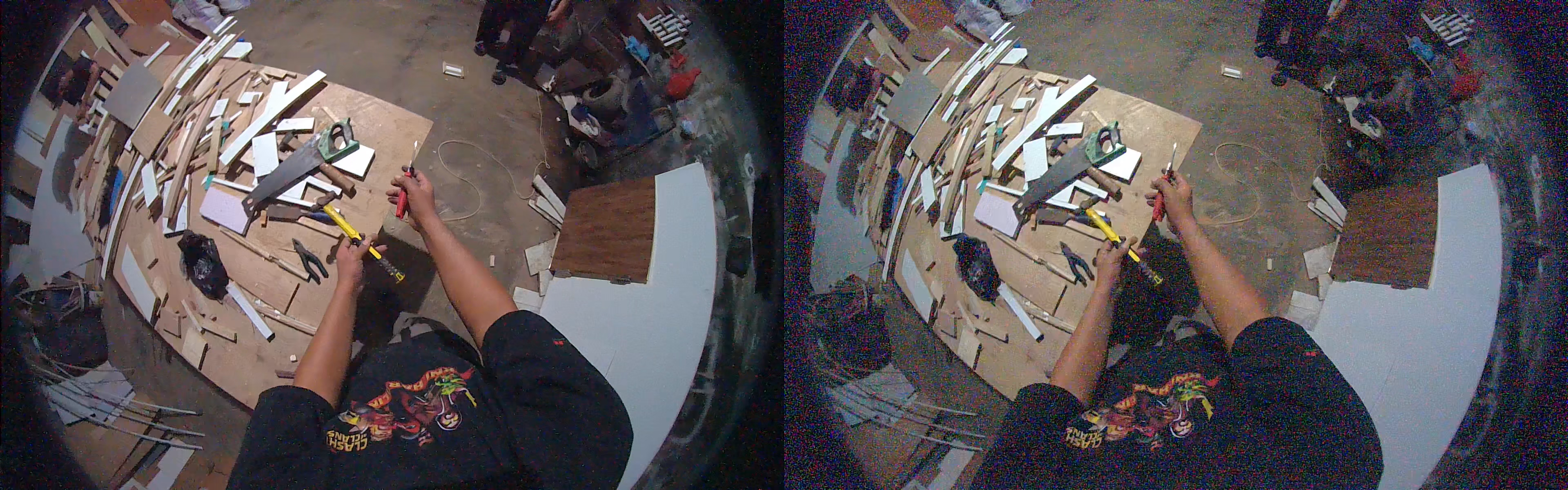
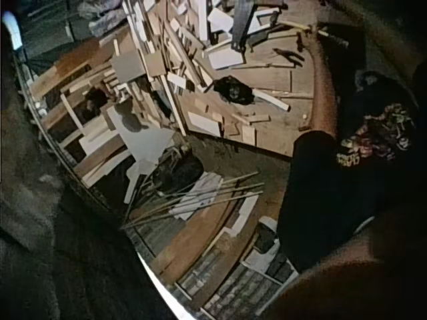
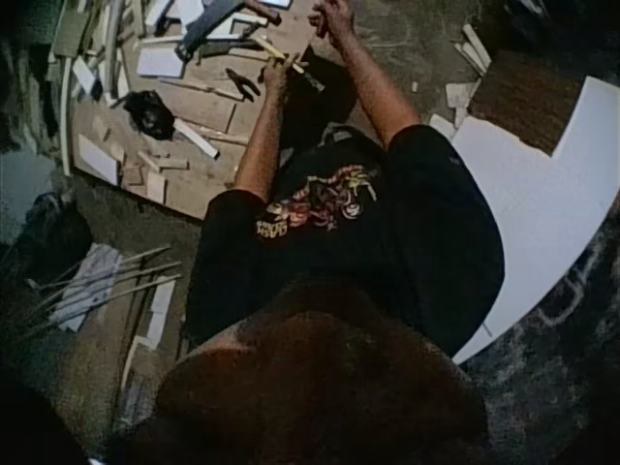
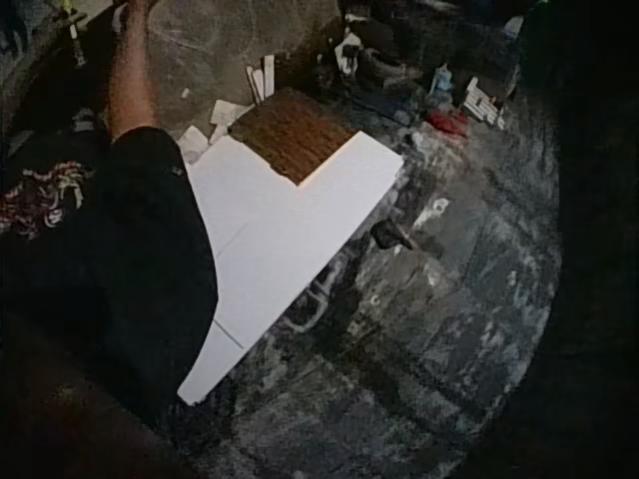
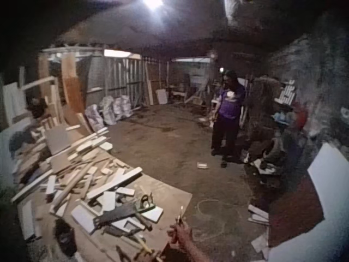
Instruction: The person assembles a small wooden frame by hammering nails into the corners of wooden pieces, then clears the workspace and handles several flat white boards.
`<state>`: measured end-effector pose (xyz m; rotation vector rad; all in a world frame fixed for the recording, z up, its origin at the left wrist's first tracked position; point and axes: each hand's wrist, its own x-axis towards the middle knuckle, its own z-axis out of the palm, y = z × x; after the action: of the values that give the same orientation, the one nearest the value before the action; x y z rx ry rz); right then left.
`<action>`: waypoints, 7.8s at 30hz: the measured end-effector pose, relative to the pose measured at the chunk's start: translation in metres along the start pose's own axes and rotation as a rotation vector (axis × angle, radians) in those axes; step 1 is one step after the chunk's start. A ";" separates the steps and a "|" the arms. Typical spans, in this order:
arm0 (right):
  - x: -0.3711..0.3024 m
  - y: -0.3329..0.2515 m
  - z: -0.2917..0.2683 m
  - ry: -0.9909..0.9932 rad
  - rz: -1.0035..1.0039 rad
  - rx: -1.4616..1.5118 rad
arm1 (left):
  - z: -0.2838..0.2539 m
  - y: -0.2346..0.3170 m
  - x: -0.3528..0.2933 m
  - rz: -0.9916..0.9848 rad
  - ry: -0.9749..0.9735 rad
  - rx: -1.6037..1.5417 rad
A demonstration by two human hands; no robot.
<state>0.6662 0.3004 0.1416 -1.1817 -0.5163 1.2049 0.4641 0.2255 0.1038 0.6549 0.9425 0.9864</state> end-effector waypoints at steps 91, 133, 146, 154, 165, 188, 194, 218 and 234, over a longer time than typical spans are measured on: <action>0.054 0.125 0.125 -1.022 0.122 -1.119 | -0.028 0.023 0.046 0.131 1.044 0.228; 0.032 0.169 0.170 -0.636 -0.066 -1.717 | -0.164 0.048 0.004 -0.443 0.897 0.897; 0.002 0.153 0.150 -0.770 0.257 -1.502 | -0.176 0.036 0.003 -0.270 0.748 -0.115; 0.011 0.236 0.084 -0.699 0.327 -0.987 | -0.140 0.038 0.003 -0.076 0.665 -0.147; -0.105 0.189 0.137 -0.741 0.754 -0.327 | -0.108 0.038 -0.060 0.052 0.810 0.509; -0.375 0.231 0.181 -0.959 0.962 -0.053 | -0.240 0.001 -0.341 -0.113 0.691 0.863; -0.458 0.257 0.211 -1.000 0.977 0.038 | -0.312 -0.018 -0.405 0.085 0.613 1.173; -0.401 0.391 0.338 -0.302 0.289 -0.330 | -0.481 0.089 -0.281 0.001 0.151 1.258; -0.392 0.427 0.432 0.707 -0.216 -1.600 | -0.555 0.171 -0.281 0.059 0.164 0.964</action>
<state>-0.0138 0.0884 0.0172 -2.6137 -1.0419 -0.1226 -0.1619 0.0710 0.0892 1.4191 1.5603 0.5934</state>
